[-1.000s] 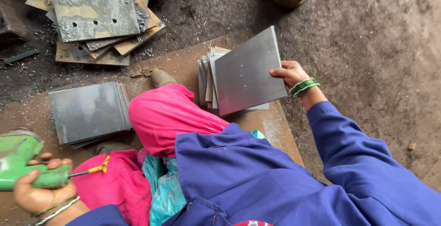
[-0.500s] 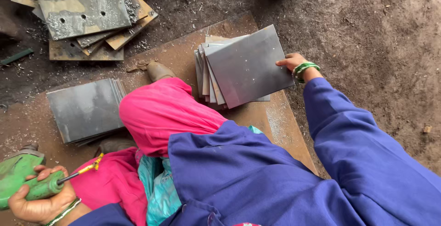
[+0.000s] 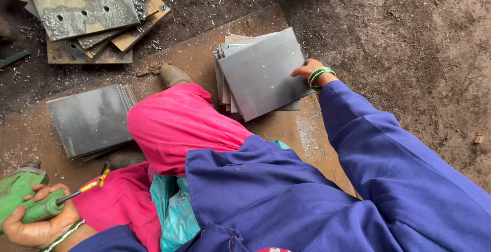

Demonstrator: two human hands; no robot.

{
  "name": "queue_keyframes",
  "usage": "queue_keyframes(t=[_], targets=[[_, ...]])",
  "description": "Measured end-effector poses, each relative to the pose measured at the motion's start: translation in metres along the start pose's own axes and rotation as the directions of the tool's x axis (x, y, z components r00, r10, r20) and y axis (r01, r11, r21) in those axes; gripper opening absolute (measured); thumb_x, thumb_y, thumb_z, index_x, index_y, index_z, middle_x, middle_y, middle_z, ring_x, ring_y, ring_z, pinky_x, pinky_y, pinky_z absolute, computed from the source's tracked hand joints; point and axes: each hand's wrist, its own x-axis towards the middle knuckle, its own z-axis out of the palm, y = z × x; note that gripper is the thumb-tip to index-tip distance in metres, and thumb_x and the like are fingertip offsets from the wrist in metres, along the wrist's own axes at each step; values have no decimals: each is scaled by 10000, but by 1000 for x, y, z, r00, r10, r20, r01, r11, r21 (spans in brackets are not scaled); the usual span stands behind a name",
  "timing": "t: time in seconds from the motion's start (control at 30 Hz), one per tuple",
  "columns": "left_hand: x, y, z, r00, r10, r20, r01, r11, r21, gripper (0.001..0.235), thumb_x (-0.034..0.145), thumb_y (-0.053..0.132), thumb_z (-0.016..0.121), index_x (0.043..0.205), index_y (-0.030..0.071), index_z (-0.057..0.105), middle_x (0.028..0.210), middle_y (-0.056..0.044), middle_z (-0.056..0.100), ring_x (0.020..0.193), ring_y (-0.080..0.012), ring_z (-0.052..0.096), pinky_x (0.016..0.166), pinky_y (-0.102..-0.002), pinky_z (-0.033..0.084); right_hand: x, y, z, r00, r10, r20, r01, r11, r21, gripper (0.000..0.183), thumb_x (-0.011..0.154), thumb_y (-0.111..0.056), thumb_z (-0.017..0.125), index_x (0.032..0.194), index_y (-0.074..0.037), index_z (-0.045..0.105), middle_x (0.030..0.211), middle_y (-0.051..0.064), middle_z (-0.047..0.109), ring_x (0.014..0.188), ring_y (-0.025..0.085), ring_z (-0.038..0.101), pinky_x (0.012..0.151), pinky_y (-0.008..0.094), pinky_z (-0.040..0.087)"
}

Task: The person uses a power drill to make holes in metal sheets, handling them one by one from a stack and placing them into a new stack.

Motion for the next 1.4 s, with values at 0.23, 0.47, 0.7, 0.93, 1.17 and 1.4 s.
queue_keyframes(t=[0.23, 0.47, 0.7, 0.93, 1.17, 1.4], targets=[[-15, 1, 16, 998, -59, -15, 59, 998, -4, 483, 768, 161, 730, 1221, 49, 603, 1013, -52, 539, 753, -175, 558, 791, -303, 398, -47, -32, 64, 909, -393, -141, 260, 797, -545, 637, 921, -314, 657, 1548, -327, 543, 1691, 194, 292, 1557, 497, 268, 1261, 572, 356], [-7, 9, -11, 996, -84, 17, 86, 989, -117, 451, 829, 151, 769, 1208, 22, 561, 1072, -84, 554, 758, -189, 548, 817, -326, 417, -92, -59, 130, 885, -444, -140, 325, 804, -498, 788, 892, -552, 677, 1567, -281, 371, 1661, 255, 105, 1492, 560, 52, 1114, 780, 168], [-5, 14, -16, 998, -60, 4, 60, 989, -133, 444, 796, 142, 770, 1161, 12, 552, 1027, -84, 518, 763, -203, 556, 805, -336, 409, -114, -40, 145, 698, -710, 88, 607, 522, -599, 685, 892, -557, 646, 1525, -400, 438, 1709, 156, 176, 1561, 505, 97, 1194, 700, 211], [-3, 13, -19, 999, -51, -12, 49, 988, -150, 462, 786, 141, 777, 1152, 0, 533, 1033, -96, 517, 731, -202, 540, 801, -350, 408, -80, -47, 133, 918, -369, -147, 267, 846, -462, 857, 839, -618, 684, 1578, -345, 347, 1681, 220, 124, 1513, 532, 65, 1132, 748, 189], [3, 15, -29, 997, -80, -5, 78, 982, -172, 476, 789, 149, 781, 1167, -7, 537, 1090, -119, 529, 720, -189, 536, 813, -336, 400, -96, -64, 128, 908, -413, -73, 315, 785, -533, 843, 815, -609, 710, 1549, -342, 392, 1670, 205, 145, 1515, 539, 59, 1135, 767, 179], [-1, 15, -23, 998, -65, -18, 61, 982, -180, 480, 764, 145, 781, 1137, -21, 530, 1047, -113, 513, 735, -201, 527, 815, -351, 400, -120, -40, 149, 723, -682, 108, 613, 562, -555, 446, 815, -534, 723, 1168, -263, 746, 1584, 144, 361, 1501, 511, 162, 1150, 705, 240]])
